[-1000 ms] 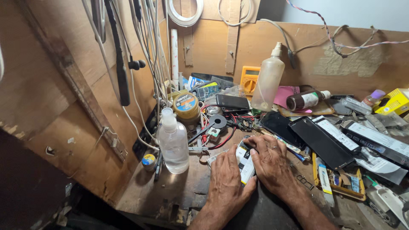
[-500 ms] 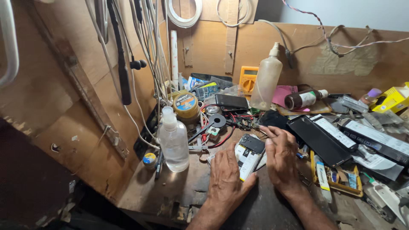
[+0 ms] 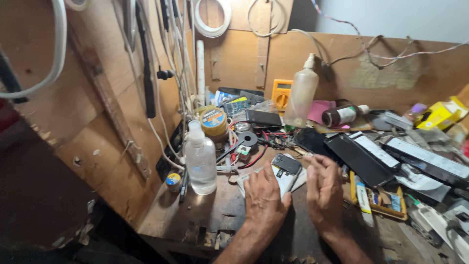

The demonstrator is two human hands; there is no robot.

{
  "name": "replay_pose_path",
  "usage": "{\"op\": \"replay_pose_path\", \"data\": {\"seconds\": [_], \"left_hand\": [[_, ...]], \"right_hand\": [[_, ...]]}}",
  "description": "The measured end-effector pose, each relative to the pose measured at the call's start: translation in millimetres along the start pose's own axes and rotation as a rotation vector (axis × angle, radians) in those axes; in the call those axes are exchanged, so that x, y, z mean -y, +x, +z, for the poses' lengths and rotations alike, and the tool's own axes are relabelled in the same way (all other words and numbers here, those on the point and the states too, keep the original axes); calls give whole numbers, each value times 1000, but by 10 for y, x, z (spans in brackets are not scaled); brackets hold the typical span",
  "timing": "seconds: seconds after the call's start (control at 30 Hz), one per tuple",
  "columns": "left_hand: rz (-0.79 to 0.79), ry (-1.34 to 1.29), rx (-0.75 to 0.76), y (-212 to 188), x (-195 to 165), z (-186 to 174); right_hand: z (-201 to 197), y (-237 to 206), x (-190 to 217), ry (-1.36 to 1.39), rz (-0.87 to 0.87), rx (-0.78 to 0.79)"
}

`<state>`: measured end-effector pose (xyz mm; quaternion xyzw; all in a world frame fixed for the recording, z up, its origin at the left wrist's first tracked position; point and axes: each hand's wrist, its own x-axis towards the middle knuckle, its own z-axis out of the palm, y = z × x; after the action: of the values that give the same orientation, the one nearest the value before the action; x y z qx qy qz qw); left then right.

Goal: The person works on a disassembled mobile phone on a cluttered workbench. They apply adhesive from a tube to the phone's internal frame, then place a small black component onto the adhesive. The person then picks up a phone screen assembly and aligns it with the phone body.

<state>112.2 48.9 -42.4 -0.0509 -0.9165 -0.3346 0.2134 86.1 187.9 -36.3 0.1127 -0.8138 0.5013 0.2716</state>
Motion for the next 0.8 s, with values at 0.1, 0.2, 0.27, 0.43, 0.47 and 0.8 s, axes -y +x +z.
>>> {"op": "replay_pose_path", "data": {"seconds": [0.1,0.2,0.27,0.43,0.47,0.8], "left_hand": [[-4,-35,3,24,3,-41],[-31,-72,34,60,16,-74],[-52,-80,43,70,38,-81],[10,-174,-37,9,98,-44],[23,-192,-56,1,101,-37],[3,-217,-86,82,136,-177]], "right_hand": [[-80,-76,11,-120,-75,-34],[-103,-86,11,-264,-175,-74],[-95,-78,9,-198,-145,-65],[-100,-70,-6,-68,-35,-24],[-104,-68,-8,-52,-35,-26],[-487,114,-191,-121,119,-238]]}}
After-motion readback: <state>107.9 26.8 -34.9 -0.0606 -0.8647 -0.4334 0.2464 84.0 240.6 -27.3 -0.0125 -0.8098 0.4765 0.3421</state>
